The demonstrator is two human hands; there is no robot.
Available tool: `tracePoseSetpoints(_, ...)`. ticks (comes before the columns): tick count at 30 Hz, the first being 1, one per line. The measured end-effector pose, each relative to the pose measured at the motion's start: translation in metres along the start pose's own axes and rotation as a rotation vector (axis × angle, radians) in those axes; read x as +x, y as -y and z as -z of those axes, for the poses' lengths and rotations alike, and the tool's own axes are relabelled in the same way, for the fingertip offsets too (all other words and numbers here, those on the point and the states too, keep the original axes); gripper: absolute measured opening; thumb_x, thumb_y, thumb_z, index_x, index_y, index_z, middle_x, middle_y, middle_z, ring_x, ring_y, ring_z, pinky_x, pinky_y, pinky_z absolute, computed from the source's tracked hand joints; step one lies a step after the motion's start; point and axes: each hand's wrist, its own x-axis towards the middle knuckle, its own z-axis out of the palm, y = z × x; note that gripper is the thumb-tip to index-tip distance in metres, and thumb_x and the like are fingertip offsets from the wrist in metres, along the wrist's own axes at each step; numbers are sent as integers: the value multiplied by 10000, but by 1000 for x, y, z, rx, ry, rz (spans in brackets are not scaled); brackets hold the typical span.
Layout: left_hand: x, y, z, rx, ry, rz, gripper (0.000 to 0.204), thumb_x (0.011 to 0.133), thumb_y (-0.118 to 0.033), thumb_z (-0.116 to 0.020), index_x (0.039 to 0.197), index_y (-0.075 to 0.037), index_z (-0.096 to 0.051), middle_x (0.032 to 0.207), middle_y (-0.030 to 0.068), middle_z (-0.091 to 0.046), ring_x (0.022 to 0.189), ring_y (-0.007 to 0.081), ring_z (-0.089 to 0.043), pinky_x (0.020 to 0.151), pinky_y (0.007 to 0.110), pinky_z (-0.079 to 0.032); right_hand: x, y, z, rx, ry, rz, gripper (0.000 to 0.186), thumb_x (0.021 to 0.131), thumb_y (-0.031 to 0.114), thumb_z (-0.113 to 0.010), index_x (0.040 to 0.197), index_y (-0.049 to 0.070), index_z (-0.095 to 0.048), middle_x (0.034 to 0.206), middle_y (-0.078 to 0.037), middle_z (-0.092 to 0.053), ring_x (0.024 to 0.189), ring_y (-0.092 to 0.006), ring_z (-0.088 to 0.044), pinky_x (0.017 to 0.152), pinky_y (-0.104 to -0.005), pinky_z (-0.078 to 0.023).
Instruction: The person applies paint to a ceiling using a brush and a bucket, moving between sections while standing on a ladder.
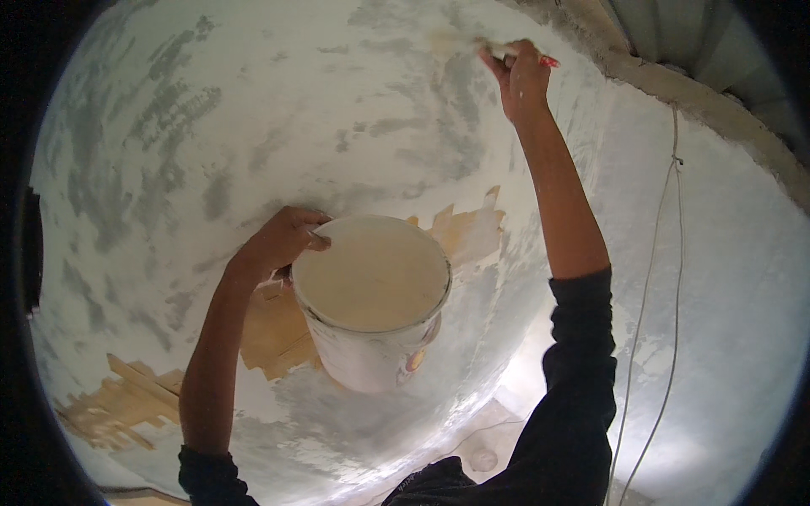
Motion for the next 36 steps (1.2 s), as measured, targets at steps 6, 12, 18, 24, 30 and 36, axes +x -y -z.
tracePoseSetpoints(6,-4,-6,0,51,-13,0,412,810,-74,-625,1211,14,-607,947,177,-676,746,268,-670,495,396,-558,6,-14,-16,62,-128,-72,160,911,68,-480,764,19,-440,765,-53,-475,727,-181,-577,854,-449,-614)
tracePoseSetpoints(12,-4,5,0,-22,-41,-24,388,805,-81,-615,1177,30,-623,941,173,-668,690,241,-645,491,377,-536,-101,-47,32,-136,-155,-222,101,889,85,-447,828,26,-392,838,-125,-536,770,-275,-648,789,-411,-606)
tracePoseSetpoints(18,-1,0,-10,-66,-51,9,379,803,-87,-621,1165,25,-622,878,139,-651,600,202,-578,436,330,-460,-161,-17,68,-447,-198,-469,101,878,113,-466,858,38,-402,776,-159,-580,662,-266,-671,638,-368,-604)
tracePoseSetpoints(24,7,11,-6,-30,-81,-24,359,805,-58,-613,1153,28,-623,840,136,-639,517,187,-534,400,328,-423,-153,-42,32,-184,-146,-492,121,865,118,-490,862,52,-388,827,-53,-427,733,-226,-655,696,-329,-601)
tracePoseSetpoints(30,2,4,0,5,-22,67,458,789,-55,-649,1237,5,-579,1022,167,-650,775,207,-613,563,331,-501,-86,-16,-50,115,-153,-211,139,857,93,-484,841,-2,-383,797,-60,-388,710,-240,-618,818,-373,-619)
tracePoseSetpoints(36,10,19,-2,-44,-84,-16,366,796,-58,-618,1151,32,-623,801,144,-632,407,162,-471,356,319,-413,-103,-36,-34,-31,-75,-113,130,923,112,-491,844,9,-482,772,-95,-568,728,-254,-639,790,-395,-595)
